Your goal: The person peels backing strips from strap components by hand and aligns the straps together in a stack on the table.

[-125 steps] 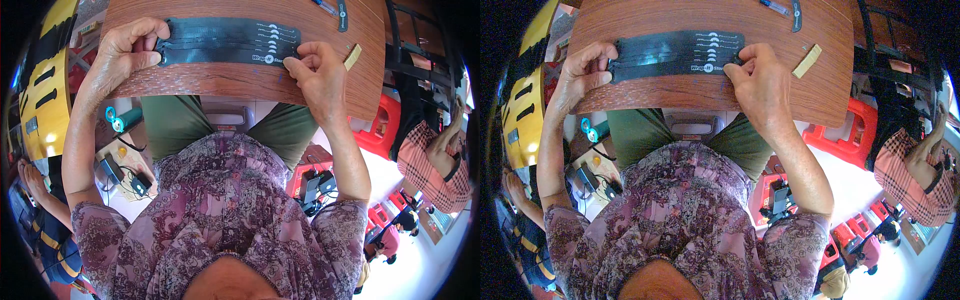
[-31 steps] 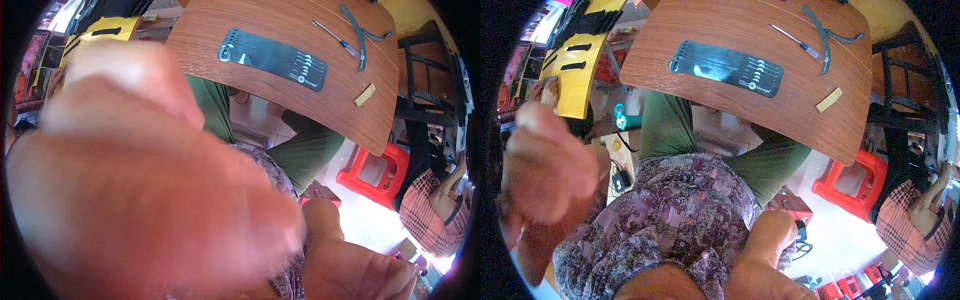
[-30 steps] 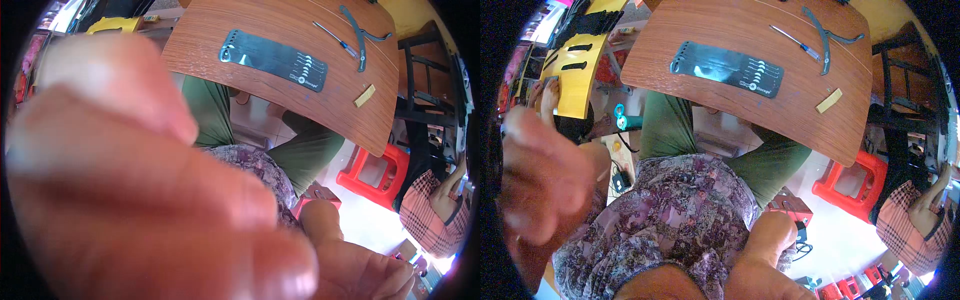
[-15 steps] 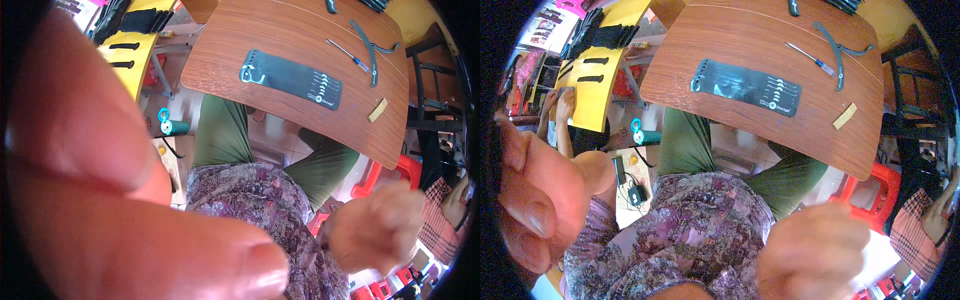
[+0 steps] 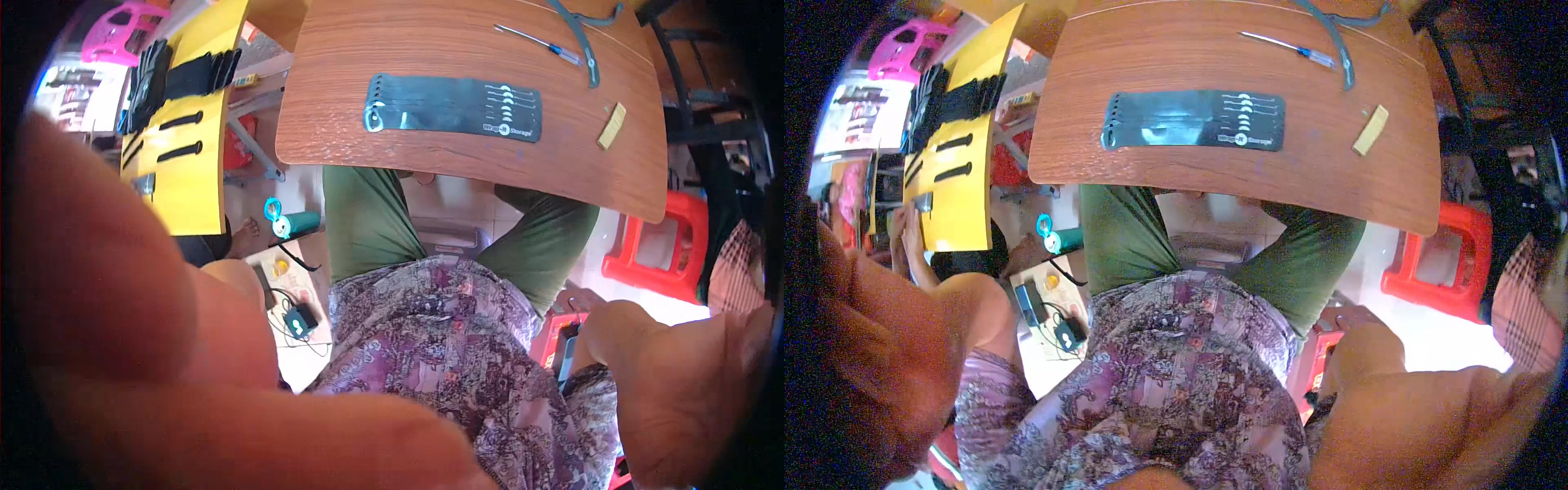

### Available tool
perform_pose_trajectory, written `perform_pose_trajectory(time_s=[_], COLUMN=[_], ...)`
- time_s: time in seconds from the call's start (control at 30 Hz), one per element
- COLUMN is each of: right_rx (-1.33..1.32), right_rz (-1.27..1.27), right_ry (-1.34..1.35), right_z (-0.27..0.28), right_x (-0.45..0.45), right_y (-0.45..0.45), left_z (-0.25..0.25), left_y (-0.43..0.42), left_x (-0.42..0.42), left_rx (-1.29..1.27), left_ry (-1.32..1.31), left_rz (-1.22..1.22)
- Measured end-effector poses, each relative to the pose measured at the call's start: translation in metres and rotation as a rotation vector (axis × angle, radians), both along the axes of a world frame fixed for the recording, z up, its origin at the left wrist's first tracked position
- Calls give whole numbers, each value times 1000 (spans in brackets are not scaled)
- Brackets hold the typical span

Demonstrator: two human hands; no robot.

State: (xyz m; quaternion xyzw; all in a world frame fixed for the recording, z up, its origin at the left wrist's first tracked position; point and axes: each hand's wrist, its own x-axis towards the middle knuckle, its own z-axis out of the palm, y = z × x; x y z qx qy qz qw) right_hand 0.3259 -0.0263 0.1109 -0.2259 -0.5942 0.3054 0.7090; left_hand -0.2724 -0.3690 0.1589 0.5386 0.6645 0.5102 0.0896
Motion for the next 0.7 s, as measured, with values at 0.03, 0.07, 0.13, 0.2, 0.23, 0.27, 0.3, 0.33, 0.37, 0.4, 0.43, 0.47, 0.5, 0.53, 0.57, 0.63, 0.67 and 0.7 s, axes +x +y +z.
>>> perform_pose_trajectory(time_s=[0.03, 0.07, 0.13, 0.2, 0.23, 0.27, 0.3, 0.33, 0.37, 0.4, 0.43, 0.47, 0.5, 0.53, 0.57, 0.63, 0.67, 0.7], right_rx=[-5, -11, -6, -4, 7, -2, -10, -5, 1, 6, 8, 9, 9, 16, 30, 57, 72, 80], right_rz=[-11, -17, -14, 1, 9, 21, 24, 15, 7, 0, -6, -9, -13, -21, -31, -37, -29, -26], right_ry=[-1, -7, -31, -57, -74, -91, -105, -116, -130, -148, -171, -197, -221, -240, -254, -271, -261, -256], right_z=[1, 2, 7, 13, 17, 25, 29, 28, 31, 33, 38, 39, 40, 43, 47, 55, 56, 58], right_x=[10, 53, 40, 12, 19, 56, 55, 28, 38, 35, 36, 31, 25, 24, 24, 33, 33, 34], right_y=[-2, -6, -3, 2, 0, -11, -12, -6, -8, -9, -11, -9, -6, -7, -9, -16, -15, -14], left_z=[3, 3, -11, -23, -36, -41, -46, -54, -65, -79, -95, -112, -129, -144, -159, -181, -181, -182], left_y=[0, -2, -11, -27, -34, -46, -54, -52, -48, -45, -41, -38, -34, -27, -18, -4, -3, 1], left_x=[-13, -24, -40, -51, -55, -57, -64, -72, -81, -88, -94, -97, -101, -106, -112, -119, -125, -130], left_rx=[-7, -16, -16, -20, -12, -23, -35, -34, -31, -31, -33, -37, -41, -40, -31, -13, -1, 3], left_ry=[-6, -17, -52, -89, -111, -133, -152, -168, -187, -211, -239, -270, -298, -322, -342, -370, -365, -365], left_rz=[-5, -5, 11, 37, 50, 68, 77, 74, 71, 70, 69, 71, 72, 69, 64, 66, 80, 87])
